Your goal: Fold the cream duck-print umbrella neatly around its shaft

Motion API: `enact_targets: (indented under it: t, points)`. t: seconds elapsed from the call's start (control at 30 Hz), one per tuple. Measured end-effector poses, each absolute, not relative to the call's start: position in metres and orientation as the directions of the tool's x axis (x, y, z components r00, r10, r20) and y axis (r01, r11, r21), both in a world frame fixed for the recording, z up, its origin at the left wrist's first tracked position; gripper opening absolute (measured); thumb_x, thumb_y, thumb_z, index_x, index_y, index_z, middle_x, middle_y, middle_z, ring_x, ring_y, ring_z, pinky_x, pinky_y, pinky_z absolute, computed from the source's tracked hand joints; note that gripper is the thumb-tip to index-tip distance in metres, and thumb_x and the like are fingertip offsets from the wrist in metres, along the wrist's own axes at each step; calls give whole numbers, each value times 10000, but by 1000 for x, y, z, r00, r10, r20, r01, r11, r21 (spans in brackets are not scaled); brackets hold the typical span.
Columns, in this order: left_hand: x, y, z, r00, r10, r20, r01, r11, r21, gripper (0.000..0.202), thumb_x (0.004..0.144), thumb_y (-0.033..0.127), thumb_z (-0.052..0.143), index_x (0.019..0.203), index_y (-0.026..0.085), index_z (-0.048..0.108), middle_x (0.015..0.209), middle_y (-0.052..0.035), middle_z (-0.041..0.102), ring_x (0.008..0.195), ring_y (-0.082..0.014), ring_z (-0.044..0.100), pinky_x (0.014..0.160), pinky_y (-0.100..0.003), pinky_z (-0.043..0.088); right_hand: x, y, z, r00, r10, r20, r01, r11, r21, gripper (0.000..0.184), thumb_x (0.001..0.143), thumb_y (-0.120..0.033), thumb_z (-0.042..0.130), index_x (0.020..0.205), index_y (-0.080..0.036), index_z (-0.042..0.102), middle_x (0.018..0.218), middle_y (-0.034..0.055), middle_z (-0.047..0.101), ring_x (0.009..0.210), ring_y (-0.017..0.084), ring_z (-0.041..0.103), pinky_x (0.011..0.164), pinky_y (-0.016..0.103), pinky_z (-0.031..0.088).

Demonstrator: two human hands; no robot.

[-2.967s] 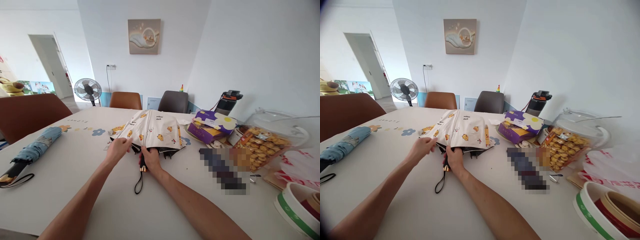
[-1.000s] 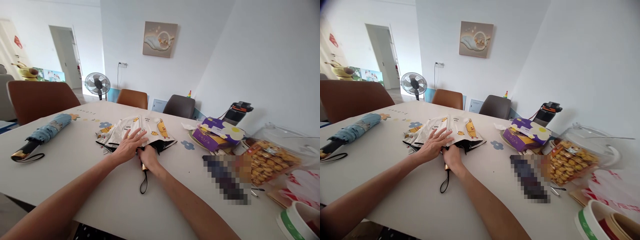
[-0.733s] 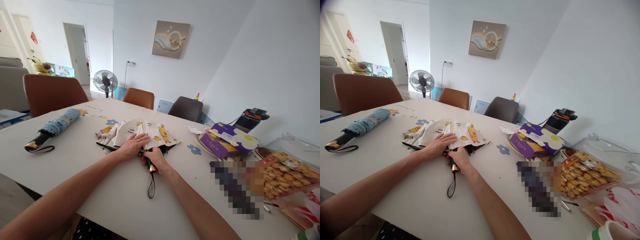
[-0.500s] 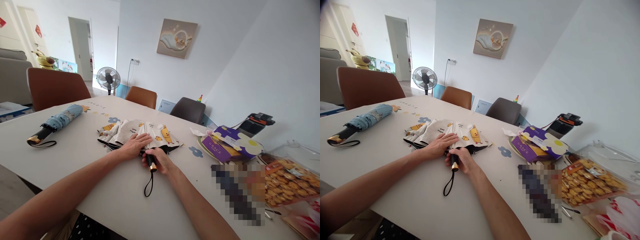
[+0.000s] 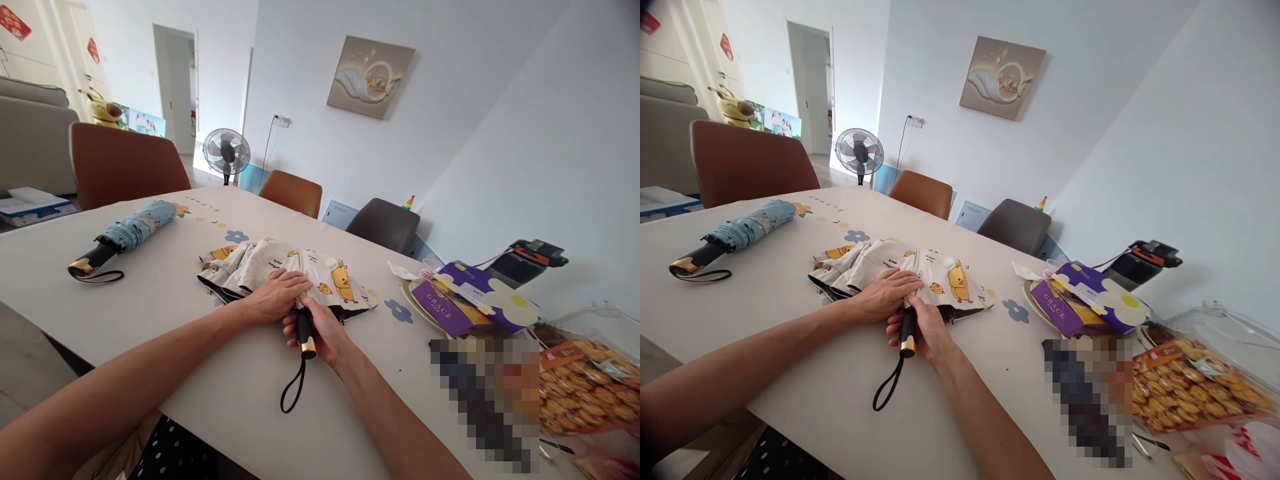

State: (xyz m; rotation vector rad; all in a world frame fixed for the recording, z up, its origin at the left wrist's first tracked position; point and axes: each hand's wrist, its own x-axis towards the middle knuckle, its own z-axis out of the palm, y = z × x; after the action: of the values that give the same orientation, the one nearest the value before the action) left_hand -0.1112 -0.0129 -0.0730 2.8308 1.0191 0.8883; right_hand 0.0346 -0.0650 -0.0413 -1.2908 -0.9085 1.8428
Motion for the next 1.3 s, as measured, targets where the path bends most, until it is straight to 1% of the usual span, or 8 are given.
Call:
enact_targets:
  t: [0.13,0.33,0.5,0.67,0.83,1.1,1.2,1.3]
  points:
    - [-114,-11,-73,633,576,518,562,-802,203,510,794,61,339,1261,205,488,1309,-45,512,1256,-183,379,1044,-416,233,33,-68,-45,-315,850,-422,-191,-492,-849,335,875,-385,444,753,-97,564,708,99,641,561,168,625,456,315,544]
    - [-114,-17,-65,650,521,553,498,-842,209,397,814,91,363,1116,225,582,1192,-33,587,1189,-179,433,1008,-359,286,36,-68,-37,-306,749,-587,-182,-652,-736,322,851,-400,462,786,-103,569,679,56,613,515,138,594,412,277,511]
    - [-115,-22,-59,645,514,566,491,-846,209,357,788,80,379,1048,215,582,1127,-46,596,1126,-181,465,1021,-383,264,35,-74,-30,-303,707,-639,-175,-700,-692,410,825,-519,491,807,-114,555,686,49,618,475,119,569,390,256,489]
    - [-117,-21,-60,625,527,576,510,-834,210,302,812,111,385,1024,212,575,1101,-37,599,1095,-175,473,1036,-391,242,26,-80,-30,-241,702,-670,-193,-711,-676,432,814,-549,502,721,-128,526,606,14,578,408,82,518,322,195,418]
    - [-119,-19,-59,641,503,580,479,-852,209,321,819,119,384,1067,203,569,1130,-53,588,1097,-179,470,997,-355,303,30,-78,-31,-294,756,-585,-121,-636,-762,386,849,-485,489,715,-124,530,594,15,578,394,91,527,312,207,428]
    - [-122,-20,-53,626,503,596,488,-849,203,360,821,113,363,1100,207,571,1137,-49,600,1094,-185,486,1006,-369,317,31,-80,-27,-171,836,-522,37,-524,-851,279,832,-383,524,703,-137,500,512,0,550,319,108,496,263,225,414]
    - [-123,-19,-50,521,508,686,538,-819,198,444,818,105,351,1228,211,485,1240,-50,548,1194,-188,424,1052,-396,269,32,-82,-23,-143,889,-435,71,-429,-901,270,820,-379,525,677,-154,486,469,-16,523,286,112,468,243,234,394]
    - [-124,-16,-49,296,550,781,617,-734,283,461,827,153,381,1285,191,415,1303,-68,496,1251,-195,369,1064,-398,267,35,-81,-19,-43,950,-308,165,-297,-940,337,816,-415,516,599,-159,478,419,-2,505,264,114,458,247,228,386]
